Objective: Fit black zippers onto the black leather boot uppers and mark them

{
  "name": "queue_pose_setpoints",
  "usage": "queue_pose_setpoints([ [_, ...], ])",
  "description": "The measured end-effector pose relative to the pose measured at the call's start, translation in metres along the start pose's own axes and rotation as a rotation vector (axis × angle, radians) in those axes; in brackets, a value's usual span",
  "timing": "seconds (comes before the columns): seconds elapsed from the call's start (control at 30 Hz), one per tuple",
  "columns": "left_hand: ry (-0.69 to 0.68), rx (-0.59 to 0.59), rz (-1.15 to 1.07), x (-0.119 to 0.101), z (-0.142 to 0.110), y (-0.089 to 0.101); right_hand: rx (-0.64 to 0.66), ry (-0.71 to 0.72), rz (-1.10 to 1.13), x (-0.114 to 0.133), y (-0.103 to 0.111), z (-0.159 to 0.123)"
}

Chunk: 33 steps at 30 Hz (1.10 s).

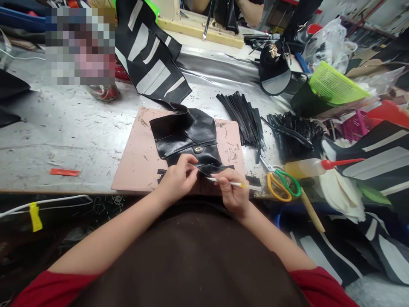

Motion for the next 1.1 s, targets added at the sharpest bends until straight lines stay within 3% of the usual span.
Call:
queue_pose_setpoints([
  [0.27, 0.166, 0.062, -0.085, 0.011, 0.008, -0.001, 0.014, 0.071, -0.063, 0.006, -0.004, 0.006],
  [0.77, 0.188, 0.077, -0.114, 0.014, 0.009, -0.002, 0.023, 0.099, -0.126, 0.011, -0.006, 0.011],
  [0.93, 0.078, 0.083, -0.107, 0.01, 0.001, -0.001, -0.013, -0.036, -0.098, -0.002, -0.002, 0.007],
  [1.1, -0.302, 0.129, 0.005, -0.011, -0.023, -0.006, -0.052, -0.243, 0.076, -0.024, 0.002, -0.008],
])
Point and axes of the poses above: each hand's wrist, its own z-axis towards the middle knuckle, its own y-axis out of the back of the hand, x = y × z, the point moved 10 cm from there along z, towards the middle knuckle, and after that the axes turned 5 degrees about y, right-handed, at the moved point
